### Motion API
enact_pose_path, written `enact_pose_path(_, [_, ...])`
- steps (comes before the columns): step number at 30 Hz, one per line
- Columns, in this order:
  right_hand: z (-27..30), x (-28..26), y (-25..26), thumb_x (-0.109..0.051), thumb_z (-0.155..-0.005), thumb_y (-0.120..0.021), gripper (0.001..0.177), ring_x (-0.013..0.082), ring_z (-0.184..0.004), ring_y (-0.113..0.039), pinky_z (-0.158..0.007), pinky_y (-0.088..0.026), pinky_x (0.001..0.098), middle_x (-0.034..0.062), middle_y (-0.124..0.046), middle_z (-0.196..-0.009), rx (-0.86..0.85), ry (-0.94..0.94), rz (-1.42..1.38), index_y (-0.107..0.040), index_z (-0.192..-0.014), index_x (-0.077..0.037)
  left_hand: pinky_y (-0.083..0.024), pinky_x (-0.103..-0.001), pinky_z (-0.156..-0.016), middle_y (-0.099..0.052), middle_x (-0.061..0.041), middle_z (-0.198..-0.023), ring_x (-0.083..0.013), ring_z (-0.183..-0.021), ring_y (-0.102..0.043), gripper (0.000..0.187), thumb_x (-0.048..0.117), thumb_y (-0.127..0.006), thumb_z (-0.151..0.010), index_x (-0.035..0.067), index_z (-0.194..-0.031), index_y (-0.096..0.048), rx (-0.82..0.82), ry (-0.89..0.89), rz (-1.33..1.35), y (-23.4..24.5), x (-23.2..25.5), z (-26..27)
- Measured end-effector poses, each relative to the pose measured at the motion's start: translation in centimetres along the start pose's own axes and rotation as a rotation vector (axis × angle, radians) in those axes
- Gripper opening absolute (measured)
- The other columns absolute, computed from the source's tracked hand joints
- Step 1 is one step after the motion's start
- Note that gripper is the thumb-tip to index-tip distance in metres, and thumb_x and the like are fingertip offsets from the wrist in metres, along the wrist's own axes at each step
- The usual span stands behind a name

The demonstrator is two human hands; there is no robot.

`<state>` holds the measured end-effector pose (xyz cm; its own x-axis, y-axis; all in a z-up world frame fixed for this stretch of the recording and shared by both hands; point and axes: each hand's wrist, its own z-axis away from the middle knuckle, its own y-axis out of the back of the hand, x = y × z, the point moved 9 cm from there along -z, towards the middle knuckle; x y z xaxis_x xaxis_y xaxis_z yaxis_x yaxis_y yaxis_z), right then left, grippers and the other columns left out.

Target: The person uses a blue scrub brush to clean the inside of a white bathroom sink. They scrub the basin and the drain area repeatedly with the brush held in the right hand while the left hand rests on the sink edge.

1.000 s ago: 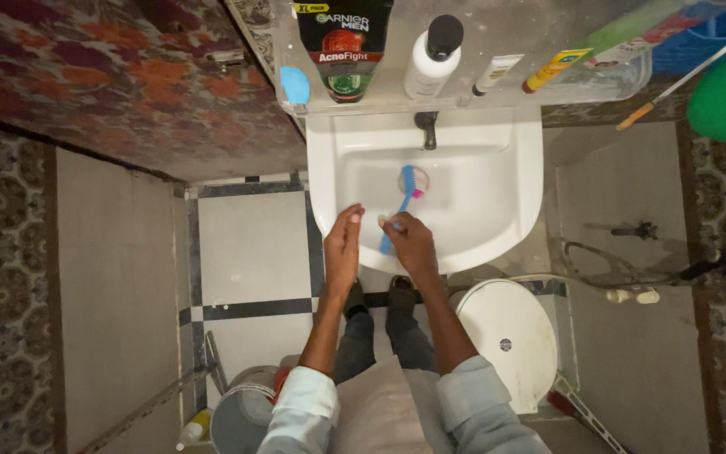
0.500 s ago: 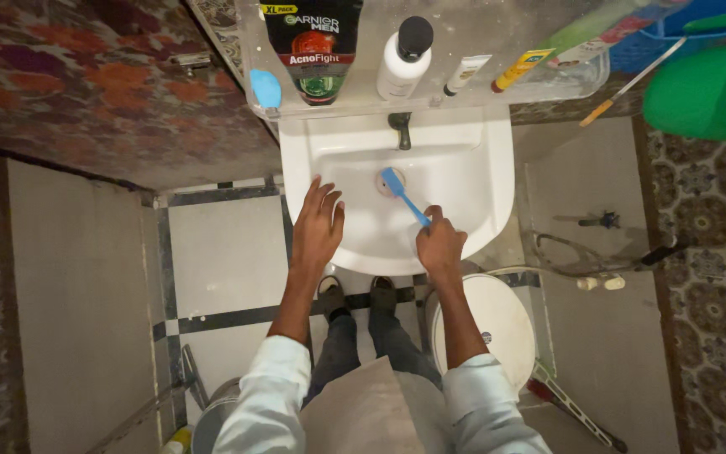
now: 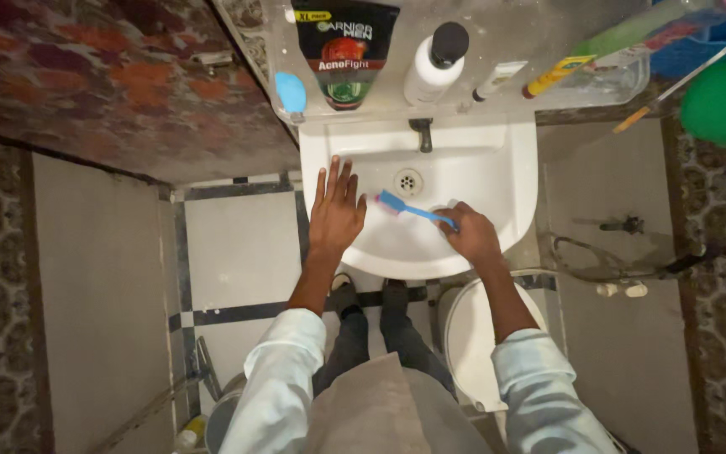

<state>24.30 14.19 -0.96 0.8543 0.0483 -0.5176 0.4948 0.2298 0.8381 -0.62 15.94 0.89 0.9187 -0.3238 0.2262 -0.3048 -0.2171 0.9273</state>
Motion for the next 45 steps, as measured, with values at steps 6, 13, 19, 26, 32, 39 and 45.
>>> enact_pose_path(6, [0.1, 1.2, 0.3, -0.019, -0.092, -0.068, 0.030, 0.0334, -0.084, -0.069, -0.074, -0.056, 0.0464, 0.0092, -0.068, -0.102, 0.178, -0.095, 0.091, -0.076, -0.121, -0.023, -0.016, -0.051, -0.128, -0.041, -0.016, -0.161, -0.0338, -0.157, -0.020, 0.050, 0.034, -0.053, -0.104, -0.005, -0.134, -0.062, -0.125, 0.083, 0.005, -1.2, -0.9, -0.6])
enact_pose_path(13, [0.1, 2.1, 0.2, -0.022, -0.095, -0.069, 0.028, 0.0337, -0.081, -0.070, -0.072, -0.056, 0.0468, 0.0103, -0.068, -0.105, 0.227, -0.200, 0.164, -0.075, -0.122, -0.021, -0.019, -0.050, -0.128, -0.041, -0.017, -0.162, -0.0324, -0.157, -0.023, 0.047, 0.028, -0.054, -0.103, -0.004, -0.136, -0.062, -0.062, 0.095, 0.072, -0.4, -0.9, -0.6])
enact_pose_path(19, [-0.4, 1.7, -0.1, -0.022, -0.090, -0.071, 0.028, 0.0344, -0.086, -0.069, -0.078, -0.055, 0.0475, 0.0103, -0.069, -0.101, 0.122, -0.185, 0.066, -0.076, -0.118, -0.020, -0.022, -0.050, -0.128, -0.043, -0.018, -0.162, -0.0331, -0.156, -0.027, 0.041, 0.020, -0.054, -0.104, -0.003, -0.137, -0.063, 0.003, 0.079, 0.078, -0.4, -1.1, -0.4])
enact_pose_path(26, [-0.6, 2.0, -0.8, -0.028, -0.088, -0.073, 0.026, 0.0329, -0.091, -0.070, -0.084, -0.056, 0.0460, 0.0086, -0.072, -0.105, 0.014, -0.160, 0.038, -0.077, -0.112, -0.019, -0.023, -0.051, -0.129, -0.048, -0.017, -0.158, -0.0335, -0.156, -0.030, 0.037, 0.018, -0.057, -0.104, -0.003, -0.133, -0.066, 0.009, 0.066, 0.064, -0.6, -1.1, -0.4])
enact_pose_path(32, [-0.8, 1.5, -0.8, -0.026, -0.089, -0.073, 0.026, 0.0341, -0.094, -0.070, -0.083, -0.055, 0.0463, 0.0072, -0.073, -0.110, 0.012, -0.130, 0.038, -0.077, -0.114, -0.021, -0.023, -0.051, -0.128, -0.053, -0.016, -0.154, -0.0332, -0.154, -0.032, 0.036, 0.018, -0.059, -0.100, -0.002, -0.128, -0.069, 0.019, 0.054, 0.056, -0.1, -0.9, -0.4])
enact_pose_path(39, [-0.6, 2.1, -0.6, -0.029, -0.097, -0.067, 0.029, 0.0344, -0.086, -0.071, -0.078, -0.056, 0.0475, 0.0119, -0.069, -0.102, 0.056, -0.213, 0.092, -0.073, -0.126, -0.023, -0.022, -0.052, -0.128, -0.057, -0.016, -0.149, -0.0339, -0.154, -0.032, 0.034, 0.021, -0.060, -0.100, -0.002, -0.122, -0.071, -0.010, 0.053, 0.056, -0.1, -0.6, -0.6])
enact_pose_path(45, [-0.6, 1.8, 0.1, -0.023, -0.098, -0.062, 0.041, 0.0390, -0.079, -0.069, -0.070, -0.056, 0.0512, 0.0153, -0.067, -0.100, 0.126, -0.187, 0.193, -0.065, -0.139, -0.024, -0.019, -0.052, -0.130, -0.056, -0.016, -0.150, -0.0317, -0.156, -0.030, 0.035, 0.023, -0.058, -0.103, -0.002, -0.124, -0.071, -0.063, 0.061, 0.043, -0.7, -0.5, -0.3])
